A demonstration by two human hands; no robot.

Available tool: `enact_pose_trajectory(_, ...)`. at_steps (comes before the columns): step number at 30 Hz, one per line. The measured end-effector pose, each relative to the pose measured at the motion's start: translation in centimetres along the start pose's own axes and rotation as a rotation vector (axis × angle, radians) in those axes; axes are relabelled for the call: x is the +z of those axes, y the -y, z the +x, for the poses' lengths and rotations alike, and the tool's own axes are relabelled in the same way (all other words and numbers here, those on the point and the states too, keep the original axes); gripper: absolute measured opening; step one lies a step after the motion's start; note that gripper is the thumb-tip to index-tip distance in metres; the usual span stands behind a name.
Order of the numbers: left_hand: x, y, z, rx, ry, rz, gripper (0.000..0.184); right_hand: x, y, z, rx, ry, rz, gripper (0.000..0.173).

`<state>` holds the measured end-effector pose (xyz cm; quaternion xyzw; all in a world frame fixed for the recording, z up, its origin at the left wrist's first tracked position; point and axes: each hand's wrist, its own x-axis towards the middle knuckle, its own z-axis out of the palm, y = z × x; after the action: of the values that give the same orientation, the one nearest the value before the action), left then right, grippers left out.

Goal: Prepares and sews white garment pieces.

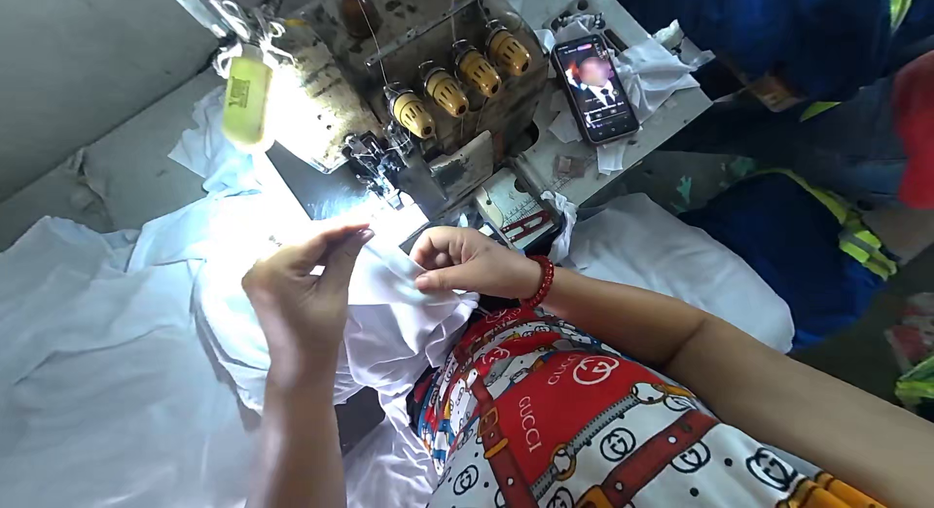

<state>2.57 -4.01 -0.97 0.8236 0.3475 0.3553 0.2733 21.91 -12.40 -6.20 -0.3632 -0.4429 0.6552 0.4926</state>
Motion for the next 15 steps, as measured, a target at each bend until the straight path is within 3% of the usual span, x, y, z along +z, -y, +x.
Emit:
enact_pose_trajectory(3, 1.4, 1.7, -0.1, -0.050, 0.032, 0.032, 0.015, -0.8, -2.5, -0.3, 0.067, -0.030, -0.105, 0.019)
enact_pose_trajectory(8, 2.5, 2.9, 0.0, -0.061, -0.005, -0.046, 0.012, -1.5, -4.1, -1.7, 0.139, -0.072, -0.129, 0.011)
enact_pose_trajectory(15, 2.3, 3.0, 0.1, -0.085, 0.009, -0.088, 0.011, -2.4, -4.1, -1.8, 0.049, -0.108, -0.282, 0.013)
